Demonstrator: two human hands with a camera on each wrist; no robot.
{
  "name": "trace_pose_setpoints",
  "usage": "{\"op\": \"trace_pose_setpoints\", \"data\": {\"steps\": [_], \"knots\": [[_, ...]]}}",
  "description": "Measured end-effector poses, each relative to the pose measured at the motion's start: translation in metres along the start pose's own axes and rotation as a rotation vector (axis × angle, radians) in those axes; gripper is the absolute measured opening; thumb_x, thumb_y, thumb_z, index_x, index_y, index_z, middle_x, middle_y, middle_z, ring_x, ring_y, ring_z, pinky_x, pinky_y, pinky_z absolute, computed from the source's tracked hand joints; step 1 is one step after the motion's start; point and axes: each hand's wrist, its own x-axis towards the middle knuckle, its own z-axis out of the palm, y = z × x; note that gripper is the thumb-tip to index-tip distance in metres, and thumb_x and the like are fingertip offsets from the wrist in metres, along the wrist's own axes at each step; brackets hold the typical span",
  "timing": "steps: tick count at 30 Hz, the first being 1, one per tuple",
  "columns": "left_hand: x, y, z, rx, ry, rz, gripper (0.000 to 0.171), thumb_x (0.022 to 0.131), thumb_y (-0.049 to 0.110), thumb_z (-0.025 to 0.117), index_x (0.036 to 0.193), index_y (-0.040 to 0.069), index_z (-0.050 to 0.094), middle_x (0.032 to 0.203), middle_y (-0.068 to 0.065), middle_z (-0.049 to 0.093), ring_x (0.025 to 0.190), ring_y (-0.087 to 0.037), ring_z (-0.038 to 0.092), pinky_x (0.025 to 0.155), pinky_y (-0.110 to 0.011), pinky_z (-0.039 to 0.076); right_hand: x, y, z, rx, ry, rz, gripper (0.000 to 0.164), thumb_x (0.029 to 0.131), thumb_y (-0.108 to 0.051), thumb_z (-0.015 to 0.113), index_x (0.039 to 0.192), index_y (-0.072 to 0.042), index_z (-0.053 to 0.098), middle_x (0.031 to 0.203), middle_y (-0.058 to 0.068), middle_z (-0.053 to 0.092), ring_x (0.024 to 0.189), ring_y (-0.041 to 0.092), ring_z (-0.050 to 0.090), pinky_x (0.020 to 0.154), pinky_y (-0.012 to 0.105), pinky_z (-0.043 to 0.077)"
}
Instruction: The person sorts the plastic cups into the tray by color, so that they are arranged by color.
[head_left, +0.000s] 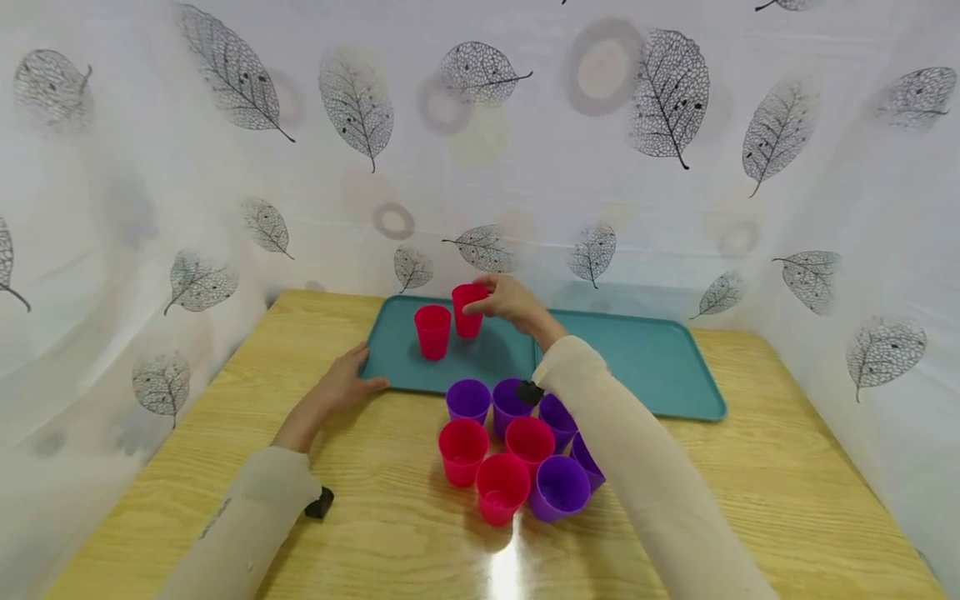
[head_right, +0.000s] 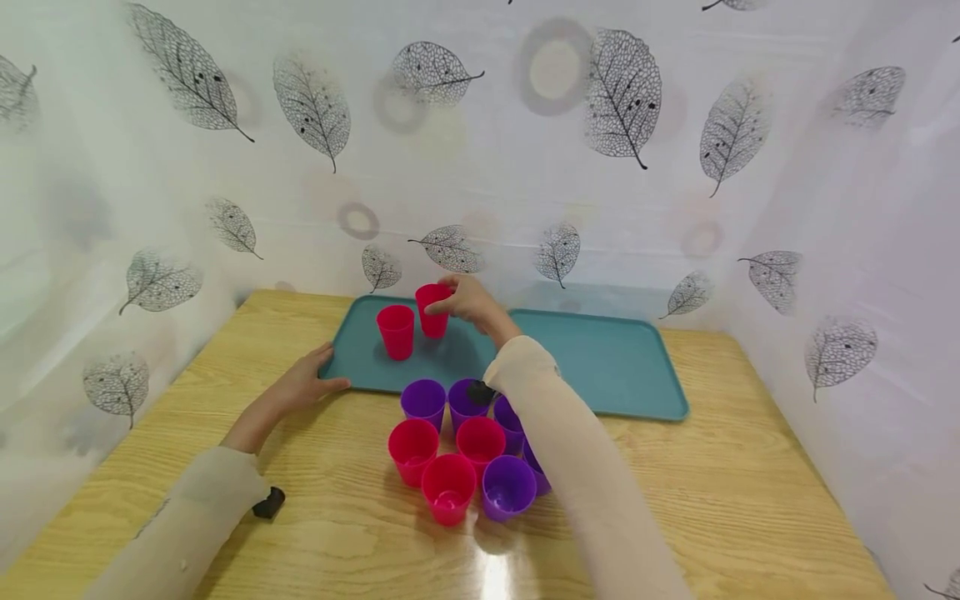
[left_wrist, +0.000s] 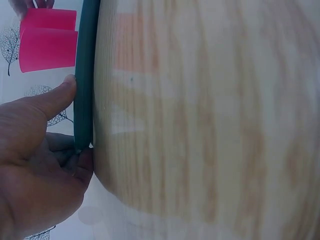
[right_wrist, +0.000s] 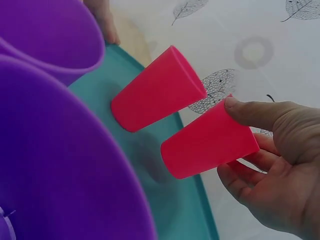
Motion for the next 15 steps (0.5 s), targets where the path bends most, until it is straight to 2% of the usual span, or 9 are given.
{"op": "trace_pose_setpoints", "data": {"steps": [3, 7, 10, 15], "knots": [[0.0, 0.0005, 0.0005, 0.003, 0.006, 0.008, 0.081, 0.101, 0.017, 0.068, 0.15, -0.026, 0.02, 0.16, -0.042, 0.014, 0.149, -0.056, 0.015, 0.123, -0.06, 0.017, 0.0004, 0.0017, 0.0019, -0.014, -0.005, 0.013, 0.069, 0.088, -0.004, 0.081, 0.148, 0.003, 0.048, 0.151, 0.024, 0.049, 0.123, 0.037, 0.058, 0.109, 0.053, 0.047], [0.0001, 0.0016, 0.0013, 0.002, 0.005, 0.013, 0.081, 0.101, 0.017, 0.068, 0.149, -0.026, 0.02, 0.16, -0.042, 0.014, 0.149, -0.056, 0.015, 0.123, -0.059, 0.017, -0.0012, 0.0008, 0.0036, -0.04, -0.01, 0.042, 0.07, 0.089, -0.005, 0.081, 0.15, 0.001, 0.047, 0.155, 0.023, 0.045, 0.13, 0.037, 0.055, 0.108, 0.048, 0.049], [-0.0003, 0.0023, 0.0014, 0.002, 0.006, 0.012, 0.081, 0.101, 0.016, 0.069, 0.149, -0.026, 0.02, 0.16, -0.042, 0.015, 0.149, -0.056, 0.015, 0.123, -0.059, 0.017, -0.0012, 0.0011, 0.0045, -0.046, -0.007, 0.051, 0.07, 0.089, -0.004, 0.08, 0.15, 0.001, 0.047, 0.155, 0.023, 0.045, 0.13, 0.036, 0.056, 0.106, 0.045, 0.051], [-0.0005, 0.0012, 0.0005, -0.003, 0.007, 0.001, 0.08, 0.101, 0.016, 0.068, 0.15, -0.025, 0.02, 0.16, -0.042, 0.014, 0.149, -0.056, 0.014, 0.123, -0.059, 0.016, 0.0001, 0.0027, 0.007, -0.039, -0.01, 0.048, 0.07, 0.089, -0.003, 0.079, 0.15, 0.003, 0.046, 0.149, 0.024, 0.051, 0.124, 0.037, 0.058, 0.108, 0.049, 0.049]]}}
